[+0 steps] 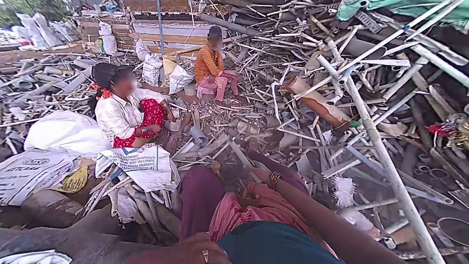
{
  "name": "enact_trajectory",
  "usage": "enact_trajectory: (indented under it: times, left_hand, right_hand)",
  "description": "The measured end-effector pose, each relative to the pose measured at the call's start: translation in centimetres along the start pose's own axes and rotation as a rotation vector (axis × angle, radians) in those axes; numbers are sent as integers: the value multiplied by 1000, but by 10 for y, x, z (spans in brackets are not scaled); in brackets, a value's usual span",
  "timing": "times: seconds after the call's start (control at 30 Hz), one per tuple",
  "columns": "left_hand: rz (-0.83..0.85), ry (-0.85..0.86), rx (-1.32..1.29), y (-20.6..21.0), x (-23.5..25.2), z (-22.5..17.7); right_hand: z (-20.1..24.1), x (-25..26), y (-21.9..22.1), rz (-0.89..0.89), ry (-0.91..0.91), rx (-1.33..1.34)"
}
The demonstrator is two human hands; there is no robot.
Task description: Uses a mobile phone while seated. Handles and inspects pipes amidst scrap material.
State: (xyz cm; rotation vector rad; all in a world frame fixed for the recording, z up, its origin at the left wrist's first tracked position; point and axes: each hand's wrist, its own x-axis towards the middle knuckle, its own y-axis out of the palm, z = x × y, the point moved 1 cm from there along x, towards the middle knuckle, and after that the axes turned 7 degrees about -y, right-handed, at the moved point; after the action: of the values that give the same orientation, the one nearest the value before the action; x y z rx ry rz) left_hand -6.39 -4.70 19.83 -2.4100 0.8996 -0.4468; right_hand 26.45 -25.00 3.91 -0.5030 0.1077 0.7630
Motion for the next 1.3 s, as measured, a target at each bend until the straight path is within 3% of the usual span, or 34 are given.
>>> enact_trajectory:
  times: [0.07,0.13,0.2,0.3,0.37,0.57,0.7,0.8,1.03,1.17,1.3]
  left_hand:
    - [-30,105,-126,-14,-6,33]
    - [-40,77,-222,-38,-10,80]
    - [-250,-140,-361,-58,-8,124]
    - [-680,-582,-503,-68,36,167]
    - [-803,-685,-555,-69,72,186]
    - [-853,-760,-830,-69,165,219]
    - [-1041,-744,-975,-70,192,245]
    - [-1173,-721,-1089,-77,201,259]
    - [-1038,-760,-953,-58,203,283]
    - [-983,-809,-925,-43,182,300]
    - [-1042,-814,-867,-52,164,309]
  right_hand:
    - [20,2,2,-6,-28,71]
    - [33,4,5,4,-67,136]
    - [44,9,7,29,-89,147]
    - [60,15,10,58,-124,109]
    - [69,18,15,76,-130,75]
    - [75,30,17,101,-148,-194]
    - [69,45,9,120,-130,-331]
    - [71,65,-10,36,-80,-392]
    - [85,115,-33,-64,-110,-282]
    - [82,135,-18,105,-171,-407]
    - [86,153,11,281,-203,-509]
